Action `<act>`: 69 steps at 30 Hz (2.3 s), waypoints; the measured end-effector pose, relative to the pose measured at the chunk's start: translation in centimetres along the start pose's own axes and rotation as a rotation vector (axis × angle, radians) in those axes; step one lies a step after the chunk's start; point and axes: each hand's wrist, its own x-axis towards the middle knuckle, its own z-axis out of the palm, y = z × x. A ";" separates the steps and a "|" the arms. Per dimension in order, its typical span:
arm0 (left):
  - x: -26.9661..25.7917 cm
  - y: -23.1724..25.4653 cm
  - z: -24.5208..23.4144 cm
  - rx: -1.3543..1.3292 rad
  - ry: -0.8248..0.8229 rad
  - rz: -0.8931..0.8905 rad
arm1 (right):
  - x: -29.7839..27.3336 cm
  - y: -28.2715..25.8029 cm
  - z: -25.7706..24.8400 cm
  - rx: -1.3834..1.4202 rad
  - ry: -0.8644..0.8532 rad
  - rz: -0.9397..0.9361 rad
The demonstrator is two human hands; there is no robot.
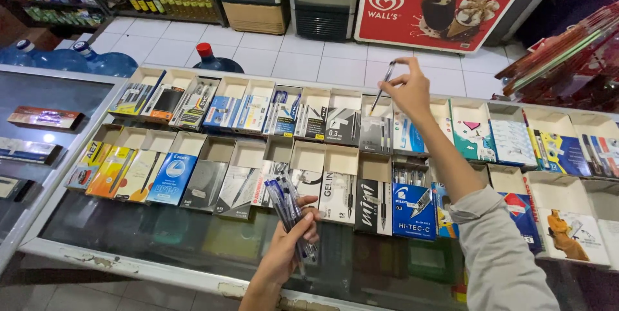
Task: Organizing individual pens into specific slots in a retail display counter.
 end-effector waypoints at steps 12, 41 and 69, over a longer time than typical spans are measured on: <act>-0.1 0.2 0.2 0.024 -0.001 -0.006 | -1.6 -0.8 0.6 -0.156 -0.392 0.199; -2.0 0.5 -0.1 -0.226 -0.137 -0.081 | -18.4 -17.8 1.6 0.577 -0.768 0.080; -1.6 1.4 1.5 -0.083 -0.162 -0.136 | -16.4 -15.0 -2.1 0.482 -0.311 0.232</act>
